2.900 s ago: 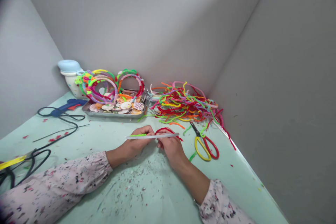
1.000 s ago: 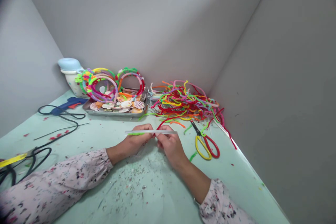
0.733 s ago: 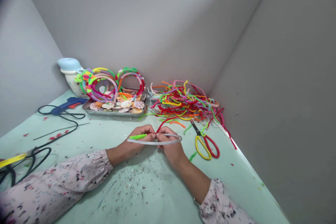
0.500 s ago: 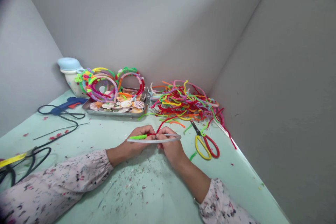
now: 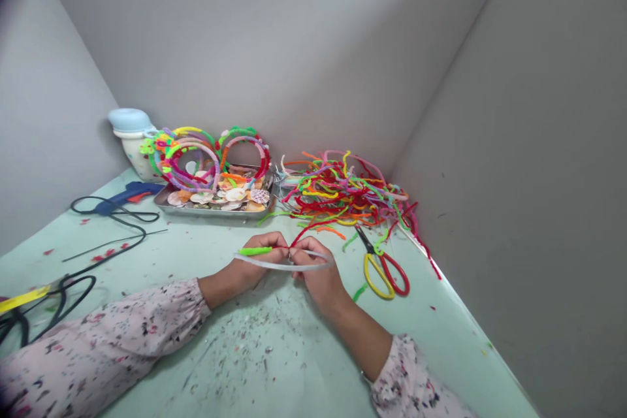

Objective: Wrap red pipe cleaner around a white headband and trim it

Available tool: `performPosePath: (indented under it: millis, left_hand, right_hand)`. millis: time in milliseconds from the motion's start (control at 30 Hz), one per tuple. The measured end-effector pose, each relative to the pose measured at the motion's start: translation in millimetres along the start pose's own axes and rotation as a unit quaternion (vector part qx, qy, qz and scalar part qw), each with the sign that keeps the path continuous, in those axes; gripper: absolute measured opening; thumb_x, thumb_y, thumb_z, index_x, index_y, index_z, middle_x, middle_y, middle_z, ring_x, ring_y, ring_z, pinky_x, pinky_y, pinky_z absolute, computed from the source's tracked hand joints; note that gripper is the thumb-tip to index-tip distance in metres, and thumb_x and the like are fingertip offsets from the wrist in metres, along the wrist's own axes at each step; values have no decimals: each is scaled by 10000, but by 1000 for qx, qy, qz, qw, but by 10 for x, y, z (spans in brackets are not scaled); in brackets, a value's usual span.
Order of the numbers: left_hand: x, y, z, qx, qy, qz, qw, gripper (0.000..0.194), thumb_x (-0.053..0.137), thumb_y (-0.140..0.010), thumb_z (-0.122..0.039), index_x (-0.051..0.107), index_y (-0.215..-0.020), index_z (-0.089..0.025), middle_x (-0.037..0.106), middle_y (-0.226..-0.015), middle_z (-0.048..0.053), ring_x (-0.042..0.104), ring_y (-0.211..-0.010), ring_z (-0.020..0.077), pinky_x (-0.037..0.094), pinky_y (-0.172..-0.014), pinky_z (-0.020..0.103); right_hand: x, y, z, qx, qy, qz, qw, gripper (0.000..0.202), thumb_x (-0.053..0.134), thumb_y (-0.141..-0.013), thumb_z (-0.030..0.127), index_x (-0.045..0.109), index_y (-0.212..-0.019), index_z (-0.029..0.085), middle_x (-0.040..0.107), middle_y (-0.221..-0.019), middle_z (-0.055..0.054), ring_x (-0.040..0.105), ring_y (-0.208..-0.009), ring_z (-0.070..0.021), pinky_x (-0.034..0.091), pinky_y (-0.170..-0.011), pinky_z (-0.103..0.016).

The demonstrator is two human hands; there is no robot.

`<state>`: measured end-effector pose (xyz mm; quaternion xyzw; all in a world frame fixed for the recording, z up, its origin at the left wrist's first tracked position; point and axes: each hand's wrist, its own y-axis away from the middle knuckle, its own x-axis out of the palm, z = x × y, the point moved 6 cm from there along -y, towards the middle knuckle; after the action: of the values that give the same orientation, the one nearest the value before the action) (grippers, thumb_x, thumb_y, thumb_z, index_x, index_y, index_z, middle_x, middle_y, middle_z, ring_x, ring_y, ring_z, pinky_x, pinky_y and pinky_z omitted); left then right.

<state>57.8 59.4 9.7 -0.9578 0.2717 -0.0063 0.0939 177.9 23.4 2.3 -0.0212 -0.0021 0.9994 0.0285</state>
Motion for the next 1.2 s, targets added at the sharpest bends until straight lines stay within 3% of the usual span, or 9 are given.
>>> performPosePath:
  millis: [233, 433, 667, 867, 1200]
  left_hand:
    - [-80, 9, 104, -72, 8, -31, 997, 221, 536, -785, -317, 517, -627, -163, 400, -556, -41, 333, -521, 89, 239, -510, 240]
    - [-59, 18, 120, -89, 15, -20, 996, 216, 535, -790, -327, 516, -651, -164, 400, -584, -38, 333, -548, 95, 236, -526, 242]
    - [-43, 29, 85, -88, 20, -8, 996, 182, 525, -797, -310, 531, -687, -165, 389, -568, -48, 306, -523, 87, 222, -523, 241]
    - [-42, 30, -18, -53, 11, 0, 999, 200, 533, -790, -281, 489, -634, -165, 400, -565, -40, 322, -527, 91, 225, -517, 249]
    - [-35, 6, -54, -9, 37, -16, 999, 177, 597, -743, -311, 545, -653, -168, 437, -561, -30, 346, -541, 101, 256, -542, 255]
  right_hand:
    - [-33, 12, 46, -15, -29, -50, 998, 271, 660, -706, 334, 545, -901, 185, 559, -621, 39, 494, -516, -105, 403, -499, -226]
    - [3, 15, 77, -43, 12, -27, 999, 222, 625, -745, 316, 616, -914, 172, 557, -596, 29, 492, -529, -110, 413, -506, -225]
    - [-12, 12, 77, -58, 65, -37, 996, 216, 586, -786, 322, 638, -933, 173, 548, -567, 29, 484, -505, -115, 389, -479, -221]
    - [-25, 29, 117, -99, 126, -35, 986, 165, 541, -826, 321, 624, -796, 182, 519, -557, 30, 480, -511, -120, 382, -487, -225]
    - [-7, 43, 189, -104, 118, -31, 987, 170, 526, -799, 293, 635, -893, 203, 545, -616, 22, 487, -525, -138, 385, -496, -241]
